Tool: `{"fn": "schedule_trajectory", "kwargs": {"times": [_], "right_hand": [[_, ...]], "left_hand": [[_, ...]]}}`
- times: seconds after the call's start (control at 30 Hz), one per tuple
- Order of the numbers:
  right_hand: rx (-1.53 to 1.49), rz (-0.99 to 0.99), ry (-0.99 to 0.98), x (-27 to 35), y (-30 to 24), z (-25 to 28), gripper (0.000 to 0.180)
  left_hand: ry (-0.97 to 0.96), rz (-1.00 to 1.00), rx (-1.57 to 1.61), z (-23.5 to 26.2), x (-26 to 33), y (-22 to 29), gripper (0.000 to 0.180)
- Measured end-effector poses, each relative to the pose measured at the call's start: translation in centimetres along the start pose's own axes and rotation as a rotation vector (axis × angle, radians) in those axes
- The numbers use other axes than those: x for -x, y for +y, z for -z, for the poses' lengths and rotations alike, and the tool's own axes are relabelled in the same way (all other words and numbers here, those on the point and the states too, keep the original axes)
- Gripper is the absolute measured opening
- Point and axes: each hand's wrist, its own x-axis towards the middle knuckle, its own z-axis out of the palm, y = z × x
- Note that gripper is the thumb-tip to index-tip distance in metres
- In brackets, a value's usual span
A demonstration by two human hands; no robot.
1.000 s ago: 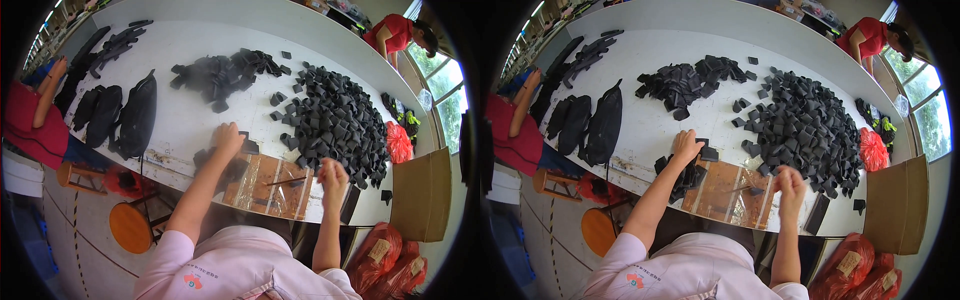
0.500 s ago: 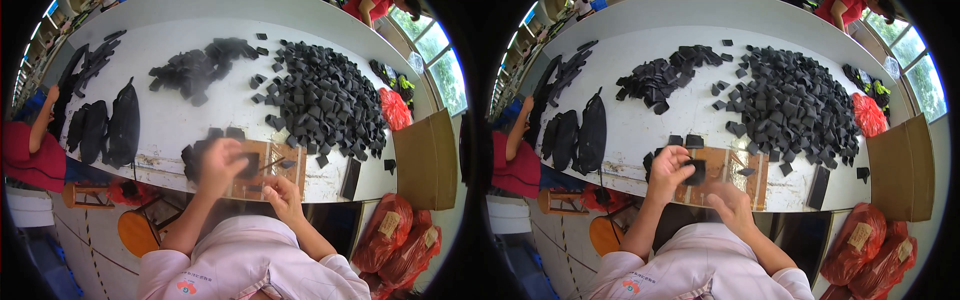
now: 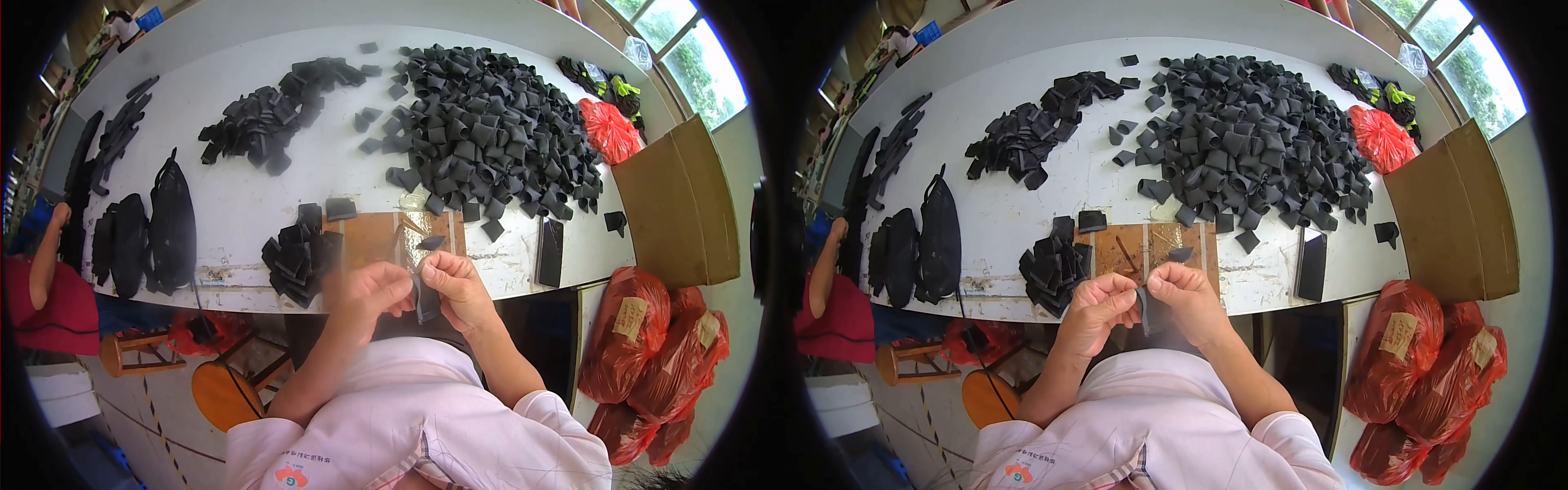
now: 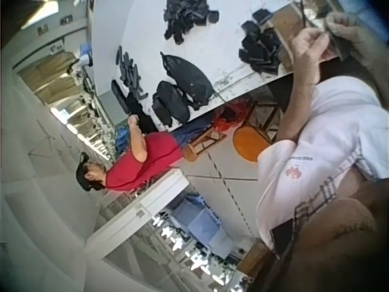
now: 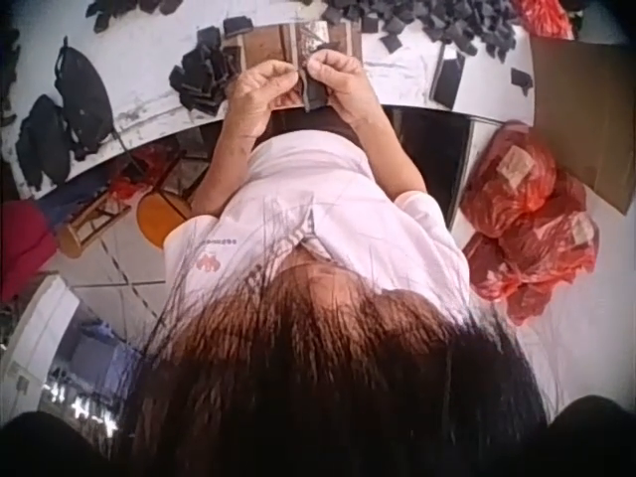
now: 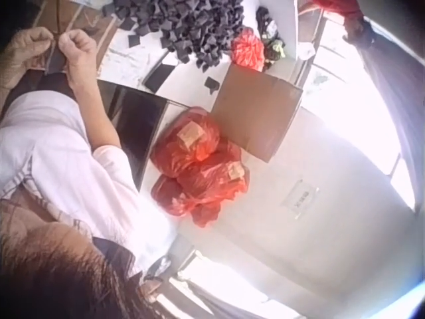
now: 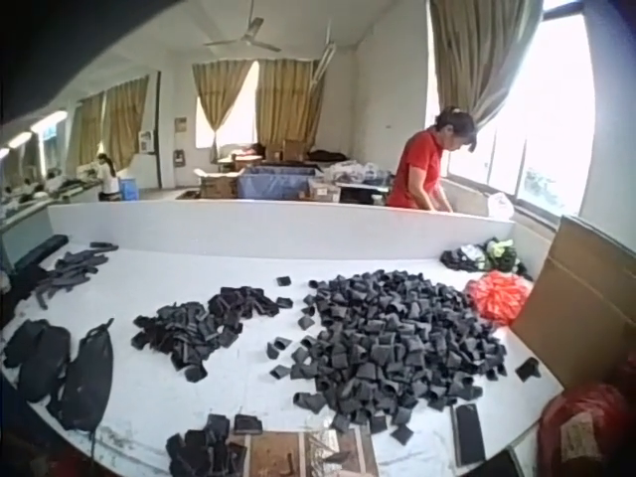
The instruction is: The recorder is inspecting and sorting small black foam-like components at a workstation.
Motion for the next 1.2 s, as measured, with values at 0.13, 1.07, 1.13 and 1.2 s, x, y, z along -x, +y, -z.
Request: {"fn": "schedule_trajectory", "kwargs": {"times": [0.13, 1.07, 1.13, 1.2], "right_hand": [[-0.032, -0.063, -0.019, 0.1, 0.1, -0.2, 0.005], [1.280, 0.889, 0.205, -1.7, 4.3, -0.4, 0.010], [0.757, 0.448, 0.163, -1.4, 3.7, -0.1, 0.006], [0.269, 0.119, 0.100, -0.8, 1.4, -1.5, 0.009]], "left_hand": [[0.058, -0.066, -0.143, -0.1, 0.2, -0.1, 0.008], [0.329, -0.124, 0.241, 2.0, -1.1, -2.7, 0.019], [0.080, 0.003, 0.562, 1.6, -0.5, -1.5, 0.020], [-0.044, 0.025, 0.505, 0.8, 0.3, -0.3, 0.021]]}}
